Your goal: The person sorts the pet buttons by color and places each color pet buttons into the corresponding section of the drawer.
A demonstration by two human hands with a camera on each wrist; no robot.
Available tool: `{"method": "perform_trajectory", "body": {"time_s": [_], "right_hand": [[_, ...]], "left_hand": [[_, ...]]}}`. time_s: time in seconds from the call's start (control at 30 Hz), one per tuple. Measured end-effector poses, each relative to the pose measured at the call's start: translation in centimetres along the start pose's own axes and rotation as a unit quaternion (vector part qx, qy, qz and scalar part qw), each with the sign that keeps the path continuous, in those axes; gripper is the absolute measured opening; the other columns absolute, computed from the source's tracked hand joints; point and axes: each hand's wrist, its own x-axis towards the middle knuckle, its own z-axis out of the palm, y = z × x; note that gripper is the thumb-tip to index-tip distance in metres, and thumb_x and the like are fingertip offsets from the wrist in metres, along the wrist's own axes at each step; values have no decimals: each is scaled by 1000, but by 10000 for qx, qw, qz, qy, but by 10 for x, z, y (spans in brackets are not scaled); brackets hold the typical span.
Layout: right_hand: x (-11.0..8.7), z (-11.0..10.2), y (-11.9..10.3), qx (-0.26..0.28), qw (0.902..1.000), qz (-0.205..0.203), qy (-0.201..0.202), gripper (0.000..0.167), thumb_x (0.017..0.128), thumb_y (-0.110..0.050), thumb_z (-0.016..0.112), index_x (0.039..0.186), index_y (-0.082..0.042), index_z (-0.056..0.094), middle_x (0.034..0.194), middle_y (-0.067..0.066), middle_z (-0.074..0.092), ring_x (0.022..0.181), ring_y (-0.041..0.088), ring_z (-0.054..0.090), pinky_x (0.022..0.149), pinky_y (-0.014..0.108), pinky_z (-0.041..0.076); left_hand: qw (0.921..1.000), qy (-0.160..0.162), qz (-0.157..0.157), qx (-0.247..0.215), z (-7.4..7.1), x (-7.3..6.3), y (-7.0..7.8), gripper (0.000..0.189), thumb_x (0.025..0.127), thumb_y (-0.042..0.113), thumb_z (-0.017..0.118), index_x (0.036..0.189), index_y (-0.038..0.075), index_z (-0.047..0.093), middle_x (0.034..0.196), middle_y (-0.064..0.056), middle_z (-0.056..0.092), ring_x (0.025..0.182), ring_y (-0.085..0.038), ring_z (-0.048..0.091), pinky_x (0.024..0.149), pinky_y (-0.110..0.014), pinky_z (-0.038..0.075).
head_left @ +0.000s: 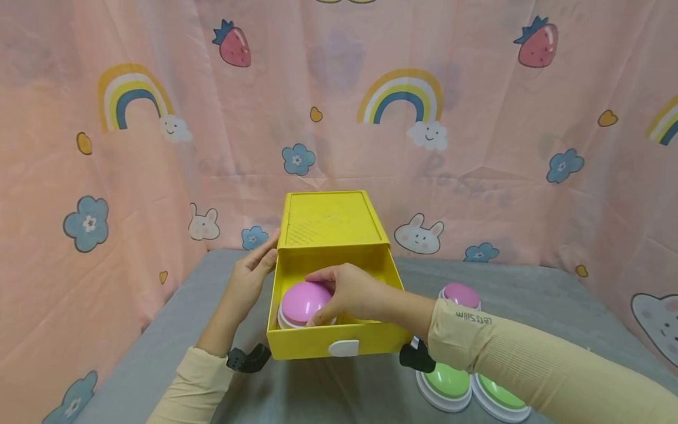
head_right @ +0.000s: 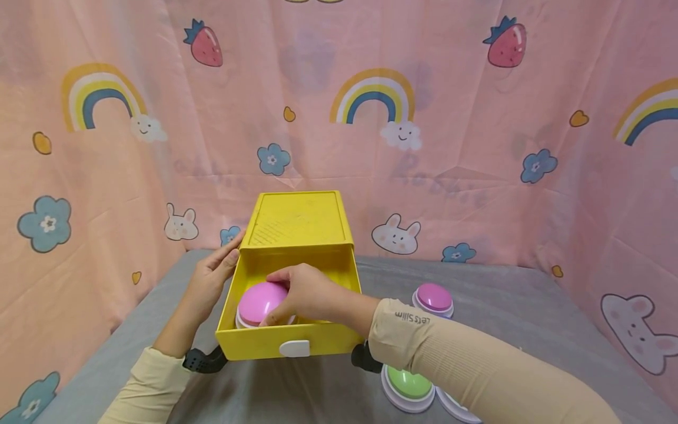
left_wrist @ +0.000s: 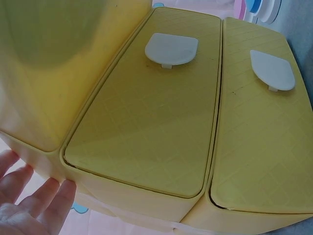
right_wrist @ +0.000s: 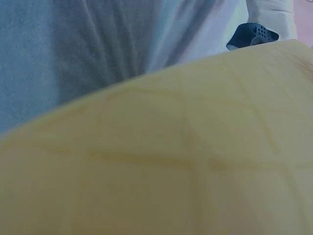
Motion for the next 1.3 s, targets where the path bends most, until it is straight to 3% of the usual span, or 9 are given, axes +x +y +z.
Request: {"method": "perform_trajectory", "body": {"time_s": [0.3, 0.6, 0.8, 0.93, 1.07, 1.3], "right_hand": [[0, 0, 0, -179, 9997, -109, -99, 74, 75, -25, 88, 142, -19, 57, 135, -2, 65, 106, 17, 61, 105, 39, 52], [0, 1, 0, -311, 9994, -152, -79, 73, 75, -22, 88, 141, -19, 58, 136, -3, 64, 108, 17, 61, 107, 39, 52], [-1, -3, 1, 39, 9997, -221, -69, 71, 74, -20, 89, 138, -15, 60, 136, 0, 65, 120, 19, 62, 109, 39, 50], [-4, -12, 5, 379, 9990, -222, -99, 67, 74, -24, 89, 135, -14, 63, 134, 1, 65, 132, 22, 57, 110, 40, 48], [-12, -26, 13, 538, 9982, -269, -68, 62, 78, -28, 86, 134, -14, 63, 134, 2, 66, 132, 24, 57, 111, 40, 47], [-27, -51, 22, 771, 9954, -450, 348, 56, 82, -31, 83, 131, -13, 65, 135, 6, 65, 133, 26, 56, 112, 43, 46]], "left_hand": [[10000, -23, 6, 0, 1, 0, 1, 51, 106, 36, 47, 154, 22, 40, 161, 2, 36, 147, -23, 38, 113, -42, 42], [10000, -26, -17, 13, 0, -1, 1, 51, 105, 40, 47, 153, 26, 40, 160, 7, 37, 146, -18, 40, 112, -39, 44], [10000, 3, -7, -37, 0, 0, -1, 51, 105, 38, 47, 153, 23, 40, 160, 3, 38, 146, -20, 39, 112, -38, 44], [10000, 8, -1, -13, 0, 0, -1, 50, 105, 37, 47, 153, 23, 41, 159, 3, 39, 146, -20, 39, 113, -38, 44], [10000, -17, 34, 0, 0, -1, -1, 50, 105, 38, 48, 153, 24, 41, 158, 5, 40, 146, -18, 40, 112, -37, 45], [10000, 21, 69, 8, 0, -1, -1, 50, 106, 36, 47, 153, 23, 41, 159, 2, 40, 145, -20, 41, 111, -36, 45]]}}
